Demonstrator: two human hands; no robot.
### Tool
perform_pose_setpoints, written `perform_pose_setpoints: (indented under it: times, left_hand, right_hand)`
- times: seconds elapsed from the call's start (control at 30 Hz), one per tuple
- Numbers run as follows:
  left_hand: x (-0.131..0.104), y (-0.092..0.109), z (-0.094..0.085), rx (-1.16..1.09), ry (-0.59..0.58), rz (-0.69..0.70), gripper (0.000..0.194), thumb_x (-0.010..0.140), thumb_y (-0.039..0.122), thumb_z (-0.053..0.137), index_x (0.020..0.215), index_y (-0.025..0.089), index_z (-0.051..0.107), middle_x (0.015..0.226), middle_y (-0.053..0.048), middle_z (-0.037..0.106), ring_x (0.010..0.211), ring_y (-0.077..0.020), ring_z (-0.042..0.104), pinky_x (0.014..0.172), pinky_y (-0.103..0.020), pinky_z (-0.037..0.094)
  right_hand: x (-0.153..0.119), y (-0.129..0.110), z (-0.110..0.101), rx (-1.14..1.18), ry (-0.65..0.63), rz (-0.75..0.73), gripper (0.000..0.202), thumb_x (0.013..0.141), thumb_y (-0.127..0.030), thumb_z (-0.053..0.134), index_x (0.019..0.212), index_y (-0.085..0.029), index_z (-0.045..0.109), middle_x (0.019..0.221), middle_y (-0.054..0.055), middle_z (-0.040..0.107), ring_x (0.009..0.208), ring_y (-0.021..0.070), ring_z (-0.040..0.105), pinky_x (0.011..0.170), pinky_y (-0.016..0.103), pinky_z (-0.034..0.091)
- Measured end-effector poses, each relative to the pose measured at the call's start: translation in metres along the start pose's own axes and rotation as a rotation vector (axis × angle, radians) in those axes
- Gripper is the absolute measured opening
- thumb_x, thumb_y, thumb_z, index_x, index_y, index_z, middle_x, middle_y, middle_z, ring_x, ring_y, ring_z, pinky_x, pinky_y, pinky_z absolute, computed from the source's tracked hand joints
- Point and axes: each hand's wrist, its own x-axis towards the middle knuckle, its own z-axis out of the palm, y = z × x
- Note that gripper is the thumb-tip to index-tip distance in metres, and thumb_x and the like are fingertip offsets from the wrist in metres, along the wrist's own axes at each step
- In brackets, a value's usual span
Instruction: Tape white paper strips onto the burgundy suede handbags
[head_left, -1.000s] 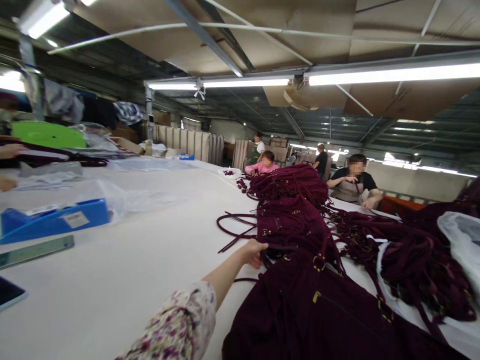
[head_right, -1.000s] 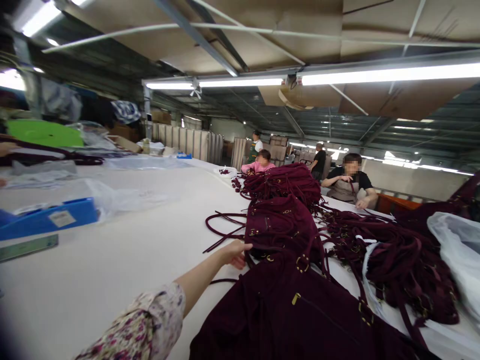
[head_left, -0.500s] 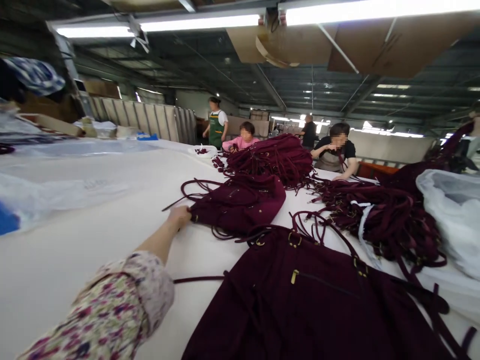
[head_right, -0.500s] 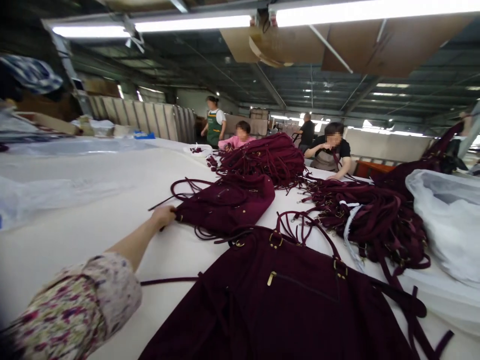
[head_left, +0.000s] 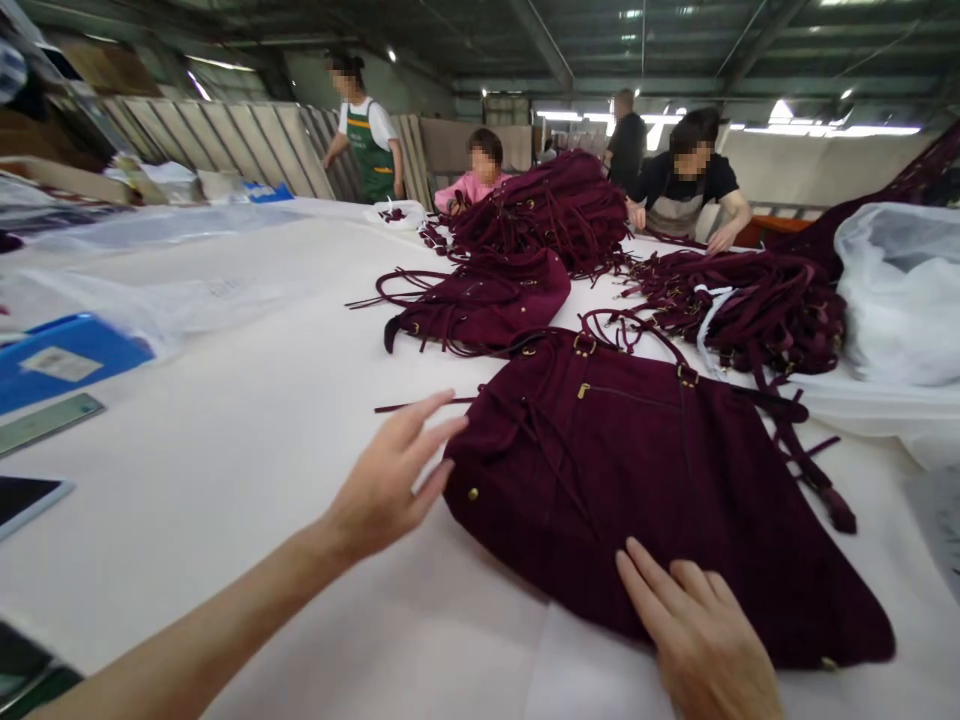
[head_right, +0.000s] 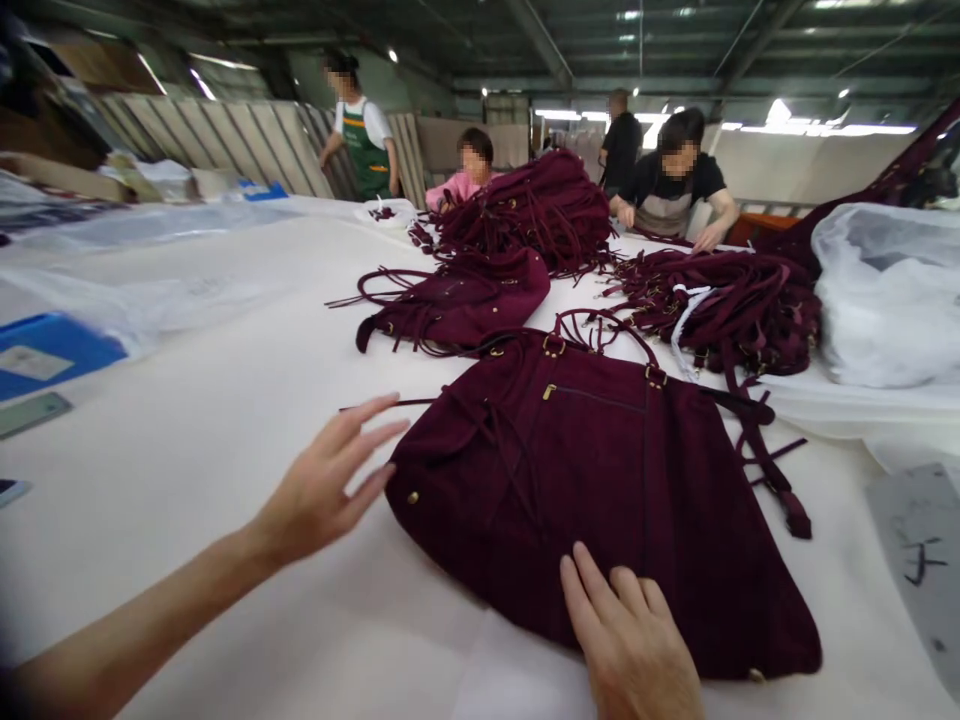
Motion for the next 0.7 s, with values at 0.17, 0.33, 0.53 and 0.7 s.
perform_pose_setpoints:
  times: [0.17,0.33,0.53,0.7]
  left_hand:
    - [-0.032,0.086,0.034,0.067,-0.279,0.27,0.057,0.091,0.018,0.044,0.145,0.028,0.032,0.153,-0.004,0.028,0.142,-0.0278,0.019,0.117,-0.055,0.008]
    - [0.002,0.078,0.086,0.144,-0.22,0.214,0.061,0.092,0.006,0.035,0.146,0.031,0.029,0.155,-0.004,0.024,0.144,-0.0273,0.011,0.114,-0.059,0.002]
    - [0.023,0.093,0.079,0.028,-0.247,0.231,0.061,0.082,0.001,0.042,0.14,0.018,0.039,0.152,-0.014,0.027,0.142,-0.0305,0.018,0.114,-0.057,0.013]
    - [-0.011,0.148,0.068,-0.285,-0.429,0.347,0.049,0.087,0.024,0.049,0.134,0.013,0.043,0.142,-0.017,0.041,0.13,-0.0268,0.039,0.11,-0.042,0.033]
  right_hand:
    - [0.0,0.006,-0.003,-0.032,-0.08,0.014,0.054,0.081,-0.009,0.048,0.132,-0.022,0.054,0.139,0.001,0.051,0.091,0.0242,0.052,0.074,0.04,0.039]
    - [0.029,0.031,-0.005,-0.043,-0.127,0.026,0.05,0.085,-0.011,0.048,0.133,-0.021,0.053,0.136,0.002,0.054,0.093,0.0231,0.049,0.076,0.038,0.035]
    - [0.052,0.055,0.0,-0.027,-0.137,0.043,0.049,0.083,-0.01,0.05,0.131,-0.021,0.055,0.134,0.003,0.056,0.096,0.0232,0.049,0.079,0.036,0.033]
    - [0.063,0.069,-0.007,0.041,-0.283,0.014,0.049,0.082,-0.012,0.05,0.129,-0.022,0.057,0.126,0.006,0.061,0.097,0.0235,0.052,0.078,0.033,0.036]
